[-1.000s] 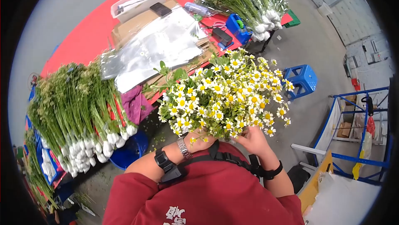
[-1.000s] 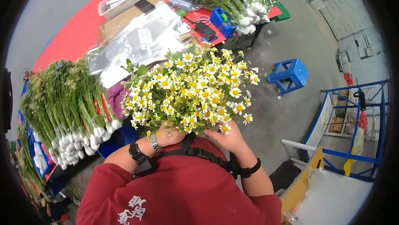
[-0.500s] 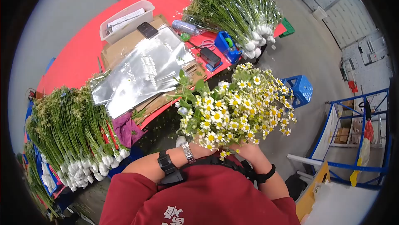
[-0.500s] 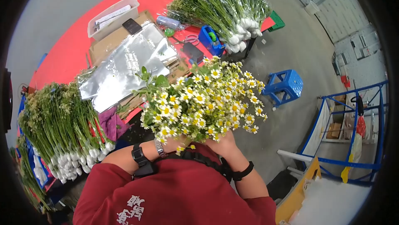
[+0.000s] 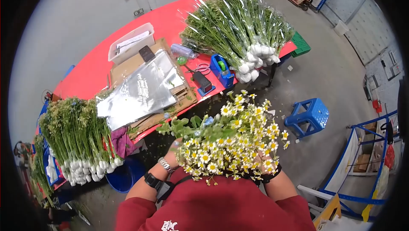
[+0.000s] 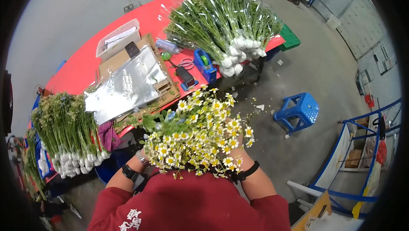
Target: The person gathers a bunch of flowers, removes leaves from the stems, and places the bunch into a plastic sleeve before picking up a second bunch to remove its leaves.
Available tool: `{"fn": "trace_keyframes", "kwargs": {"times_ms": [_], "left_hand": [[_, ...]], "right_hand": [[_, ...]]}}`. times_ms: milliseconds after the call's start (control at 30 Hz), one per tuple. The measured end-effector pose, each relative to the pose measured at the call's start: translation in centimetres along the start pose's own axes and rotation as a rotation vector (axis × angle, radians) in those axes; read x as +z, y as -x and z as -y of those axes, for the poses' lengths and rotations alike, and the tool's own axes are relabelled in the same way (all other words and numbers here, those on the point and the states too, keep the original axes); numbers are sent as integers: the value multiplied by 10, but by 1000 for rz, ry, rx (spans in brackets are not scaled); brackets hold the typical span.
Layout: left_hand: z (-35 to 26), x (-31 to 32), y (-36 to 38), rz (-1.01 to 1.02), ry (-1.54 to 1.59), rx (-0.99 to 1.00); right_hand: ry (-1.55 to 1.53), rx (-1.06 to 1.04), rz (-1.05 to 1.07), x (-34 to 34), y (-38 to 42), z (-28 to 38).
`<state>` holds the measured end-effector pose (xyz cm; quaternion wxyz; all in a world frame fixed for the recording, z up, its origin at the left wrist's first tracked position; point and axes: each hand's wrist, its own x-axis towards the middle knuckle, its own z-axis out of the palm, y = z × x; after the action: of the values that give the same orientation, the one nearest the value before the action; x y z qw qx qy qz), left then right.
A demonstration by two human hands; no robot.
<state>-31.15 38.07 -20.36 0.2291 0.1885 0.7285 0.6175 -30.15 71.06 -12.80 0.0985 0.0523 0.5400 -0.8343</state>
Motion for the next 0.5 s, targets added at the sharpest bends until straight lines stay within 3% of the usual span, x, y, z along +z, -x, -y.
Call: {"fn": "trace_keyframes", "kwargs": {"times_ms": [67,133,167,200,233,267,300,433,500], "left_hand": [[14,-6,17,-129,118,-87],[-22,-4,30,-325,-554,-11],[-15,-8,34,-408,-755,142],[1,-10,40,-411,-759,135],[20,-13,46,-532,-389,-104],[30,-15,48,-637,-7,-334],[-4,-17,42,-672,-49,-386],[-33,-43,20,-774,-107,-375],[-19,-70,7,-747,-165,-379]], "right_hand": [[-126,26,-14,-15,-8,-1],[-249,62,-30,-23,-20,-3],[-254,67,-26,-25,-27,-5],[-351,134,-57,-26,-37,-8],[-444,201,-88,-26,-45,-10],[159,-158,36,-19,-33,0],[357,-251,76,-17,-33,4],[716,-299,129,-2,-55,12],[905,-390,131,6,-70,9]]}}
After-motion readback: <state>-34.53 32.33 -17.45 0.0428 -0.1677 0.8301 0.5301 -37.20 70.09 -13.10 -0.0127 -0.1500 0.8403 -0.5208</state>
